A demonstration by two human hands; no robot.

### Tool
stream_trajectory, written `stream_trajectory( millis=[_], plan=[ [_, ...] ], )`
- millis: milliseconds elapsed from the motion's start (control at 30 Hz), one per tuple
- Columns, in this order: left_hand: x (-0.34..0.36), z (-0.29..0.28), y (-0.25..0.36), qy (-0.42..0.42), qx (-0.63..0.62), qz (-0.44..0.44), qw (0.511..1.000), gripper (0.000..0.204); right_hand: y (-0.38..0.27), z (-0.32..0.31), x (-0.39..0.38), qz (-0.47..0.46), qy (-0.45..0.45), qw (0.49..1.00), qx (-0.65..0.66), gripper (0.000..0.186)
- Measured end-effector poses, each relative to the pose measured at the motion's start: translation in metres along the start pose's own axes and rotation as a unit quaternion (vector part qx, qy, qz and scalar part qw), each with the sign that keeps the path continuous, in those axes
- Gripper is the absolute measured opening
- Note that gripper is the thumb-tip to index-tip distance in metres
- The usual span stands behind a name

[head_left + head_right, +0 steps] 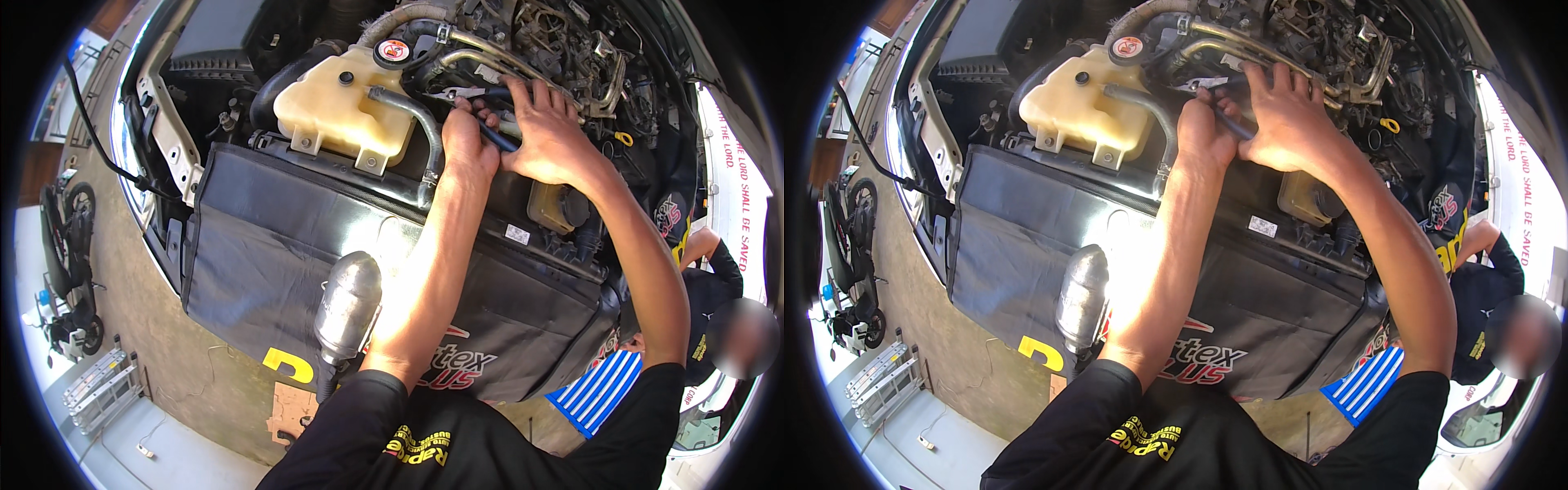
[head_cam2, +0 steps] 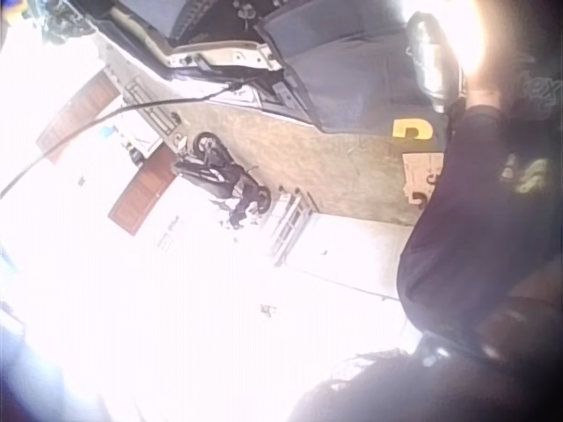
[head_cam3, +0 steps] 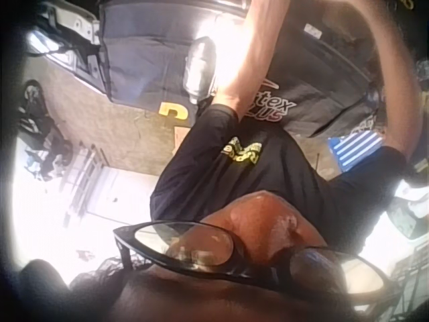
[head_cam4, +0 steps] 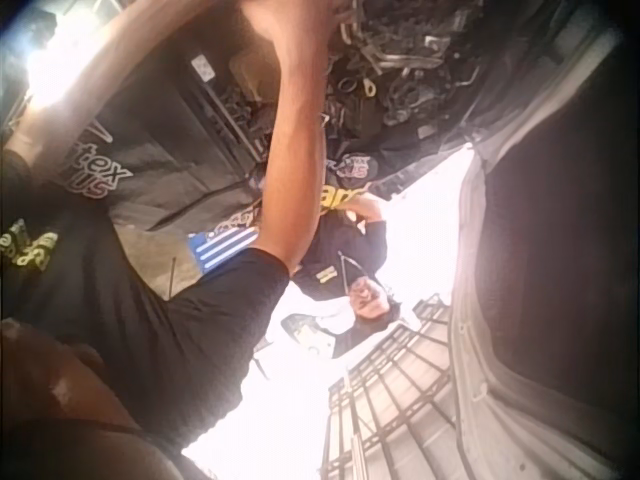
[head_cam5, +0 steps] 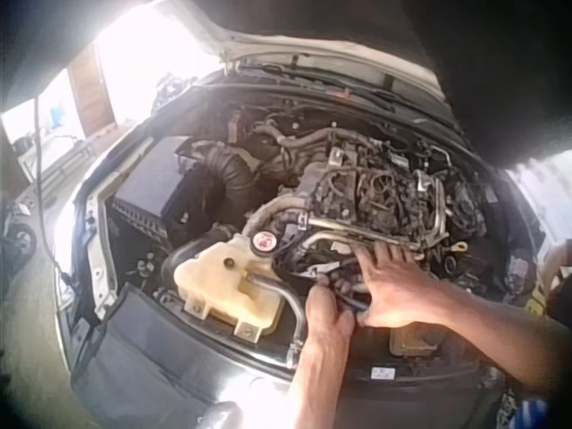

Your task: The person works on a car engine with the hood open, using a wrench and pliers to loosen and tighten hose clamps and fittings. They repeatedly adjust metal pipes and hoses near the coolant reservoir and engine block, occasionally reaching for tools from a nearby toolbox.

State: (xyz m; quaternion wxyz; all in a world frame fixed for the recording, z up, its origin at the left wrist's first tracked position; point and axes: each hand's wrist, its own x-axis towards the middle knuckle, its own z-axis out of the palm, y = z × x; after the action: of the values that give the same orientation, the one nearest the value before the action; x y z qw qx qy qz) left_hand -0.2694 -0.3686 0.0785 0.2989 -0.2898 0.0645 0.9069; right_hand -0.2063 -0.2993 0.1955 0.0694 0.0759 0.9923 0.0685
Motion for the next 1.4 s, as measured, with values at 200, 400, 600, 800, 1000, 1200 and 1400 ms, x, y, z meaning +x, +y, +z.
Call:
stream_trajectory(
  millis=[200,400,600,800,1000,1200,1400],
  plan=[
    [-0.004,0.001,0.002,0.008,0.034,0.023,0.999,0.024,0.001,-0.003,0.009,-0.004,-0.024,0.998,-0.058,0.106],
    [-0.011,0.006,-0.005,0.020,0.053,0.051,0.997,0.027,0.000,-0.020,0.024,0.002,-0.112,0.991,-0.069,0.088],
    [-0.009,0.004,-0.006,0.059,0.281,0.192,0.939,0.055,0.004,-0.018,0.026,-0.011,-0.122,0.990,-0.065,0.080],
    [-0.012,0.009,-0.009,0.108,0.427,0.257,0.860,0.071,0.025,-0.004,0.027,-0.007,-0.145,0.987,0.066,0.082],
    [-0.009,0.005,0.006,0.025,0.351,0.215,0.911,0.082,0.005,-0.008,0.011,0.007,-0.128,0.991,0.050,0.072],
    [-0.013,0.020,0.000,0.082,0.200,0.226,0.950,0.081,0.012,-0.005,0.014,0.016,-0.164,0.981,0.104,0.078],
    [-0.016,0.017,0.000,0.016,0.167,0.231,0.958,0.083,0.002,0.000,0.003,0.038,-0.144,0.984,0.101,0.066]
  ],
)
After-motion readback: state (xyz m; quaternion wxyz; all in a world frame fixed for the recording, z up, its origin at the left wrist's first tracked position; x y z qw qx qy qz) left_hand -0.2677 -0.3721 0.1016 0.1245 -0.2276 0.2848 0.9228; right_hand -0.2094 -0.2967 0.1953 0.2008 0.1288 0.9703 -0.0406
